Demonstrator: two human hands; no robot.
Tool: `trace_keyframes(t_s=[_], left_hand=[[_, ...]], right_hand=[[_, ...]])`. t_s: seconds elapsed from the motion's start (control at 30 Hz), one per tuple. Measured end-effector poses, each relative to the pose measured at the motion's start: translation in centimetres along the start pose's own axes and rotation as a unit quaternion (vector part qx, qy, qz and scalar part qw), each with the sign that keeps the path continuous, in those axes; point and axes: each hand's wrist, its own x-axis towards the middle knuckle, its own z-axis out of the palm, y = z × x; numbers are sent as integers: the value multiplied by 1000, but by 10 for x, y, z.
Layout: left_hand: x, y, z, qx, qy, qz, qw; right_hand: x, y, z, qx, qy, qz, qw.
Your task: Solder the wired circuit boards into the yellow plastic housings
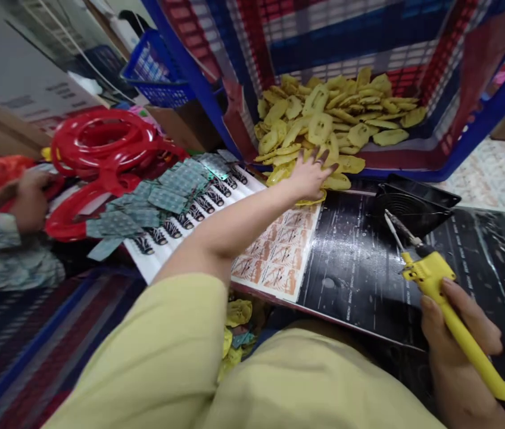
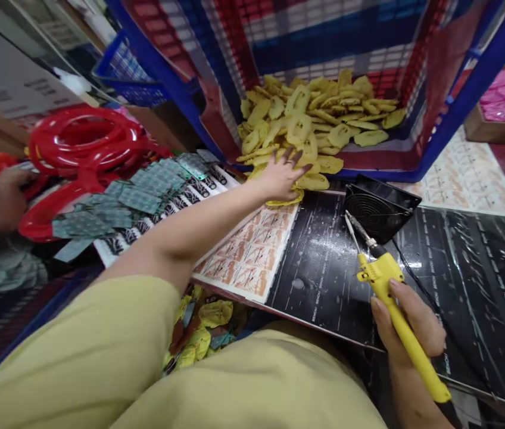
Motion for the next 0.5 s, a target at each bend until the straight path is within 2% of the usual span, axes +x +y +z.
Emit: trace_keyframes(t_s=[0.1, 0.17, 0.23, 0.3, 0.4, 0.5], left_hand=[[46, 29, 0, 19, -64, -34, 997], [57, 35, -4, 28, -84, -49, 995], [54, 30, -14, 25, -95, -35, 995], [39, 18, -27, 23, -101, -9, 995], [-1, 3, -44, 14, -81, 57, 995], [-51, 8, -44, -40, -97, 183, 977]], right_hand=[[4, -3, 0, 6, -16, 7, 1000], [3, -4, 0, 16, -27, 17, 999], [1, -5, -1, 28, -34, 28, 999], [0, -7, -3, 41, -36, 33, 998], [-1, -9, -4, 41, -37, 32, 998], [-3, -9, -3, 29, -33, 27, 999]])
